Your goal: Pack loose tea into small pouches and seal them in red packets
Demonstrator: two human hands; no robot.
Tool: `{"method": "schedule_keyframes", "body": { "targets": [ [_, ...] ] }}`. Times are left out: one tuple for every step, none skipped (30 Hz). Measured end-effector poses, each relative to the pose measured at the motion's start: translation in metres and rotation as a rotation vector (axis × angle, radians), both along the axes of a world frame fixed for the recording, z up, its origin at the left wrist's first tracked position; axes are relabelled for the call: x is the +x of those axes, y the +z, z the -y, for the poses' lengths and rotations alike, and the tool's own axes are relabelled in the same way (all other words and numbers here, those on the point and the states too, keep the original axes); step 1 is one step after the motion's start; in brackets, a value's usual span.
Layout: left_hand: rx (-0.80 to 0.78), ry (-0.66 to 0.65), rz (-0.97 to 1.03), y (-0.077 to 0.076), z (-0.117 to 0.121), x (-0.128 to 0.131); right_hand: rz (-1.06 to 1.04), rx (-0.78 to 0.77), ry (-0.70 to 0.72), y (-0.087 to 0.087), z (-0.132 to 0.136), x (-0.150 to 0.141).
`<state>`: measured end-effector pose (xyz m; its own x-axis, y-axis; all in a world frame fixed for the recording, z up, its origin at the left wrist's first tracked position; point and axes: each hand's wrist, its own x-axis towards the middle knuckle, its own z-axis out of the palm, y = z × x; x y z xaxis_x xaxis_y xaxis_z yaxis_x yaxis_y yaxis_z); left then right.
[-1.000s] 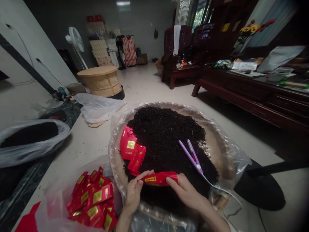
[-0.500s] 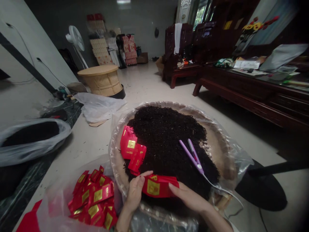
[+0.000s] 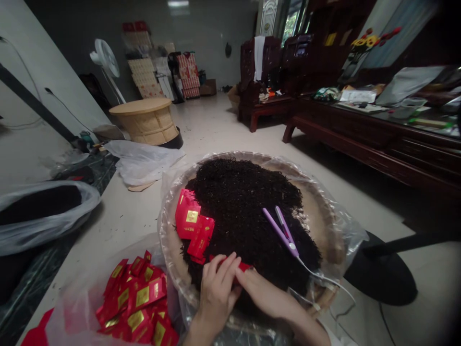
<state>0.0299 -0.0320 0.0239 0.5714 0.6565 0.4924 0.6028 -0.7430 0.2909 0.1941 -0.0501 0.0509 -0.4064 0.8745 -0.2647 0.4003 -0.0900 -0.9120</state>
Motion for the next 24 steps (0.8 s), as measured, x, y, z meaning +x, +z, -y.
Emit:
{"method": "schedule_keyframes", "body": {
  "targets": [
    [-0.024,-0.004,0.026,-0.002,-0.001,0.000,0.004,0.010,-0.009,0.000,-0.001,-0.003],
    [-0.043,-0.011,0.054,-0.005,-0.003,0.000,0.002,0.012,-0.028,0.000,-0.001,-0.005],
    [-0.056,-0.019,0.083,-0.008,-0.004,-0.001,-0.004,0.011,-0.047,0.001,-0.002,-0.007],
    [-0.064,-0.024,0.111,-0.010,-0.005,-0.002,-0.014,0.013,-0.067,0.002,-0.002,-0.007],
    [-0.070,-0.026,0.136,-0.012,-0.006,-0.004,-0.031,0.019,-0.082,0.005,-0.003,-0.008],
    [-0.078,-0.023,0.160,-0.013,-0.007,-0.005,-0.053,0.033,-0.089,0.008,-0.002,-0.007],
    [-0.086,-0.017,0.183,-0.014,-0.008,-0.006,-0.081,0.057,-0.091,0.012,-0.002,-0.005],
    [-0.100,-0.003,0.206,-0.014,-0.010,-0.008,-0.115,0.085,-0.089,0.015,-0.002,-0.002],
    [-0.122,0.018,0.231,-0.013,-0.011,-0.010,-0.153,0.110,-0.091,0.019,-0.003,0.002],
    [-0.147,0.045,0.258,-0.012,-0.013,-0.012,-0.187,0.132,-0.111,0.021,-0.004,0.006],
    [-0.173,0.080,0.288,-0.010,-0.016,-0.014,-0.201,0.159,-0.149,0.021,-0.005,0.012],
    [-0.198,0.123,0.322,-0.008,-0.018,-0.017,-0.179,0.199,-0.197,0.020,-0.008,0.017],
    [-0.222,0.172,0.358,-0.007,-0.021,-0.021,-0.111,0.254,-0.243,0.017,-0.011,0.023],
    [-0.240,0.224,0.395,-0.005,-0.024,-0.025,0.002,0.321,-0.277,0.011,-0.015,0.027],
    [-0.251,0.275,0.430,-0.004,-0.027,-0.030,0.154,0.398,-0.283,0.004,-0.020,0.030],
    [-0.261,0.321,0.459,-0.004,-0.029,-0.034,0.319,0.459,-0.255,-0.004,-0.024,0.031],
    [-0.271,0.359,0.484,-0.004,-0.032,-0.039,0.468,0.497,-0.196,-0.012,-0.029,0.031],
    [-0.282,0.384,0.502,-0.004,-0.034,-0.043,0.591,0.523,-0.123,-0.021,-0.034,0.029],
    [-0.294,0.399,0.515,-0.005,-0.035,-0.046,0.682,0.543,-0.051,-0.028,-0.039,0.025],
    [-0.307,0.410,0.523,-0.006,-0.036,-0.049,0.743,0.568,0.008,-0.034,-0.045,0.020],
    [-0.318,0.418,0.528,-0.006,-0.037,-0.051,0.779,0.599,0.052,-0.038,-0.050,0.015],
    [-0.327,0.426,0.530,-0.007,-0.037,-0.053,0.796,0.633,0.079,-0.041,-0.057,0.009],
    [-0.331,0.434,0.530,-0.008,-0.037,-0.054,0.802,0.665,0.096,-0.042,-0.063,0.003],
    [-0.332,0.441,0.531,-0.008,-0.037,-0.054,0.801,0.689,0.109,-0.041,-0.070,-0.003]
  ]
}}
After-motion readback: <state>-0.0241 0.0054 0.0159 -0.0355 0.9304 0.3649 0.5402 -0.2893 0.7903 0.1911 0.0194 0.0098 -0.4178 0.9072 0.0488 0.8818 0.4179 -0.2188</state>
